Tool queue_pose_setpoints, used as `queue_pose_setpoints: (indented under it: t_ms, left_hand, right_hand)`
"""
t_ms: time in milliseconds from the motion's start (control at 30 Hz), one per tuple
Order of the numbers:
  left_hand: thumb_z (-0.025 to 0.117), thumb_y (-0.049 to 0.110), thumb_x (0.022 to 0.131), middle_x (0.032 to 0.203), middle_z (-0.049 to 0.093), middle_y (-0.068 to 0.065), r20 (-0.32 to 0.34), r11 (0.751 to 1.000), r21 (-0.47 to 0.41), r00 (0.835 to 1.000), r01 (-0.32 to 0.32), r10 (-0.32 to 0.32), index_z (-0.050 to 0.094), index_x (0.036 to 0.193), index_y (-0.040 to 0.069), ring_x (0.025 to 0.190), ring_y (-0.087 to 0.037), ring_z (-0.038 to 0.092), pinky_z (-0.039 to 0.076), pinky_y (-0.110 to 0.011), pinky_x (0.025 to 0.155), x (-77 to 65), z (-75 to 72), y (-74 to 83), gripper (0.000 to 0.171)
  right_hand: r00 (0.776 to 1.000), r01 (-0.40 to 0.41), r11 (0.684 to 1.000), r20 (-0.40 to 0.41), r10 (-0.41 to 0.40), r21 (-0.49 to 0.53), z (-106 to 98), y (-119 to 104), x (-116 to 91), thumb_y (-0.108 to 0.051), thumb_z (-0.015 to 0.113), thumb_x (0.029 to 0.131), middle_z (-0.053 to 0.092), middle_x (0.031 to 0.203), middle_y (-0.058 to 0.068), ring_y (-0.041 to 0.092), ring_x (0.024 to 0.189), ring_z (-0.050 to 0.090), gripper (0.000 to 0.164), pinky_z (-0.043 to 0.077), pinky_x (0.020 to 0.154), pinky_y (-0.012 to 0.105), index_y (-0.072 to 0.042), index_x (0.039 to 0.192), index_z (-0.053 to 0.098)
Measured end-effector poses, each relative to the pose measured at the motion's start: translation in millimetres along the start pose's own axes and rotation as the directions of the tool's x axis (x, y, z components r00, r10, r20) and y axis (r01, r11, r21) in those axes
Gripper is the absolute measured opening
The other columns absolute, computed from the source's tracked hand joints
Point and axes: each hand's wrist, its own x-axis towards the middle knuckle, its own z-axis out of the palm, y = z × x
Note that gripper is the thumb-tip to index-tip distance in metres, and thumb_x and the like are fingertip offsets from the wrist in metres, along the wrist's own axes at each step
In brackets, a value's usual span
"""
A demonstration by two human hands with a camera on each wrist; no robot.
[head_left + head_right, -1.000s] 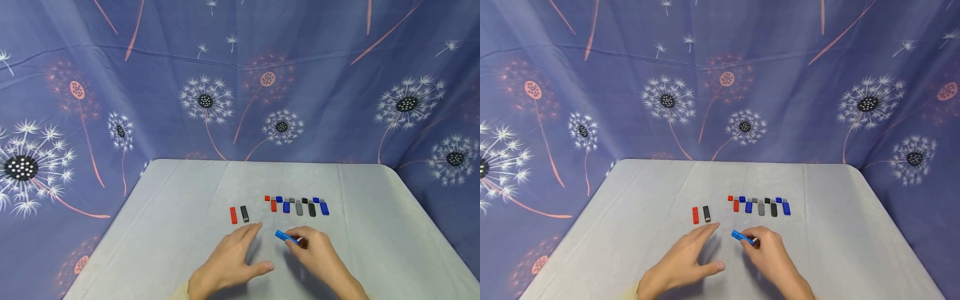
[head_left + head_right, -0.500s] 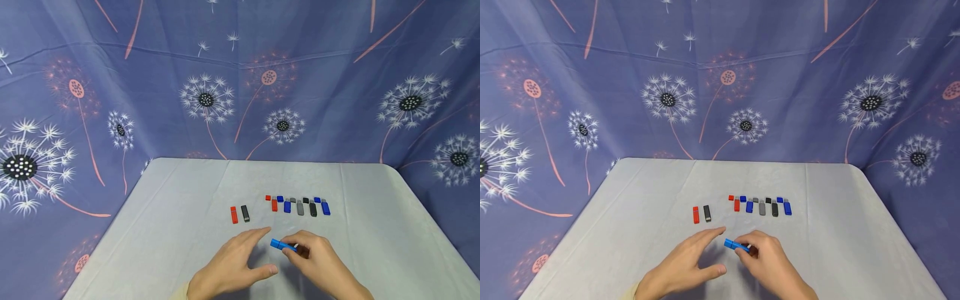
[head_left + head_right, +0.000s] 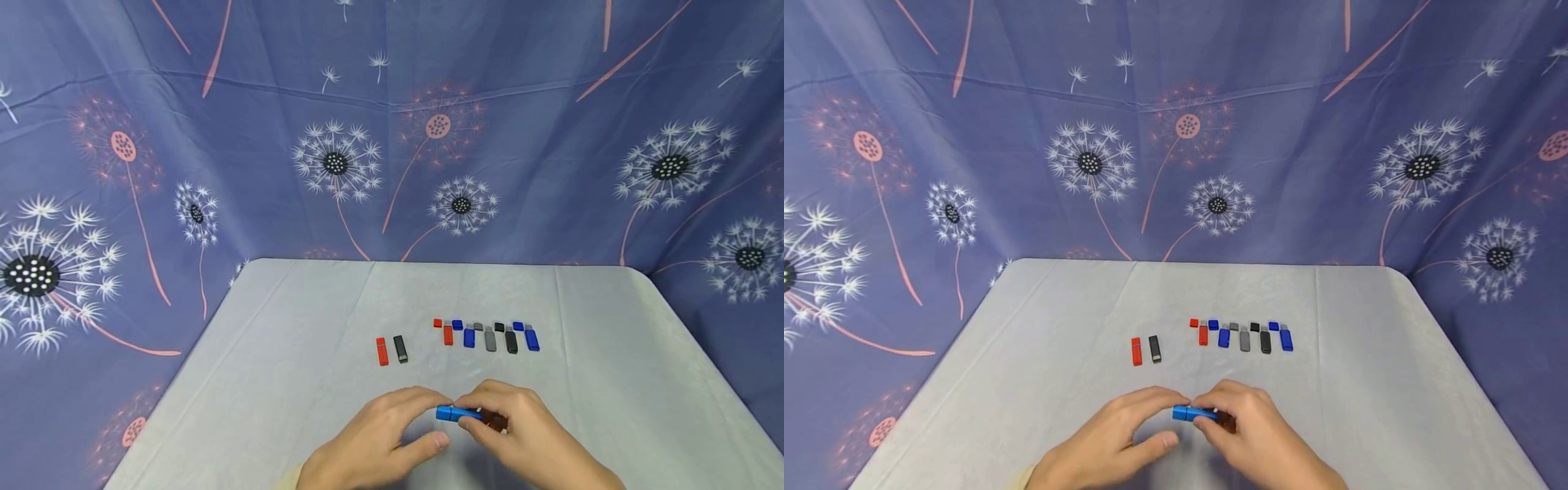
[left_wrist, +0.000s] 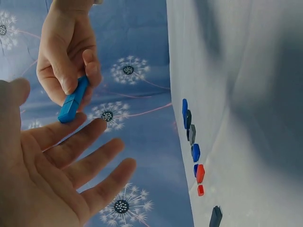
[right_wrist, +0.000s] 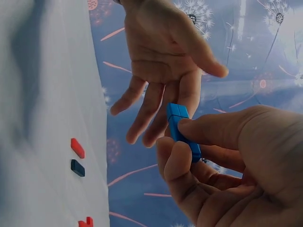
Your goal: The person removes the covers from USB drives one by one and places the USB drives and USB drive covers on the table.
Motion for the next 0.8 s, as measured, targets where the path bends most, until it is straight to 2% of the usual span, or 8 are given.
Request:
queue_pose_setpoints:
  t_ms: [200,333,500,600,700,800]
  left_hand:
    - [0.048,0.038,0.110,0.117,0.070,0.016,0.000,0.999,0.024,1.000,-0.023,0.023,0.068,0.121,0.026,0.109,0.005,0.064,0.052,-0.017,0.095,2.6,-0.5,-2.9,0.026]
    - [0.048,0.034,0.111,0.112,0.071,0.014,-0.003,0.999,0.038,0.999,-0.039,0.039,0.069,0.117,0.023,0.105,0.005,0.065,0.051,-0.015,0.092,3.2,1.0,-4.7,0.024]
    - [0.045,0.031,0.112,0.103,0.072,0.014,-0.020,0.994,0.079,0.997,-0.075,0.077,0.069,0.110,0.022,0.095,0.008,0.063,0.050,-0.010,0.085,4.0,2.1,-5.6,0.026]
    - [0.044,0.029,0.112,0.099,0.071,0.014,-0.021,0.997,0.051,0.998,-0.055,0.057,0.069,0.107,0.021,0.089,0.009,0.060,0.049,-0.008,0.083,5.1,2.3,-5.0,0.027]
    - [0.044,0.028,0.112,0.094,0.069,0.014,-0.028,1.000,0.007,0.999,-0.024,0.024,0.068,0.104,0.020,0.085,0.009,0.057,0.047,-0.007,0.080,5.8,2.2,-4.3,0.027]
    - [0.045,0.026,0.112,0.084,0.061,0.014,-0.040,0.999,-0.046,0.999,0.001,-0.003,0.066,0.099,0.019,0.076,0.008,0.050,0.045,-0.008,0.071,6.5,1.0,-3.8,0.026]
  right_hand:
    - [1.000,0.010,1.000,0.006,-0.010,0.015,1.7,-0.7,2.4,-0.016,0.072,0.098,0.066,0.087,-0.015,-0.005,0.071,0.054,0.011,0.051,0.058,0.020,-0.023,0.105,0.077]
    - [1.000,-0.002,0.999,0.024,0.001,0.035,2.9,-2.2,3.9,-0.020,0.071,0.099,0.064,0.086,-0.017,-0.004,0.071,0.054,0.010,0.050,0.058,0.020,-0.025,0.106,0.077]
    - [0.999,0.042,0.999,-0.001,-0.042,0.022,5.8,-3.8,5.5,-0.020,0.072,0.098,0.065,0.088,-0.019,-0.005,0.073,0.056,0.012,0.052,0.062,0.019,-0.029,0.106,0.076]
    - [0.998,0.060,0.998,-0.017,-0.060,0.012,7.2,-4.3,6.6,-0.017,0.072,0.099,0.068,0.092,-0.018,-0.005,0.075,0.058,0.015,0.053,0.063,0.019,-0.029,0.107,0.076]
    - [0.999,0.040,0.998,0.002,-0.040,0.040,7.4,-5.2,7.7,-0.017,0.068,0.101,0.072,0.096,-0.016,-0.004,0.076,0.061,0.016,0.054,0.063,0.020,-0.028,0.110,0.075]
    - [0.999,-0.003,0.997,0.035,0.000,0.074,6.3,-6.9,9.0,-0.020,0.064,0.104,0.073,0.099,-0.015,-0.004,0.075,0.062,0.015,0.054,0.063,0.022,-0.027,0.114,0.074]
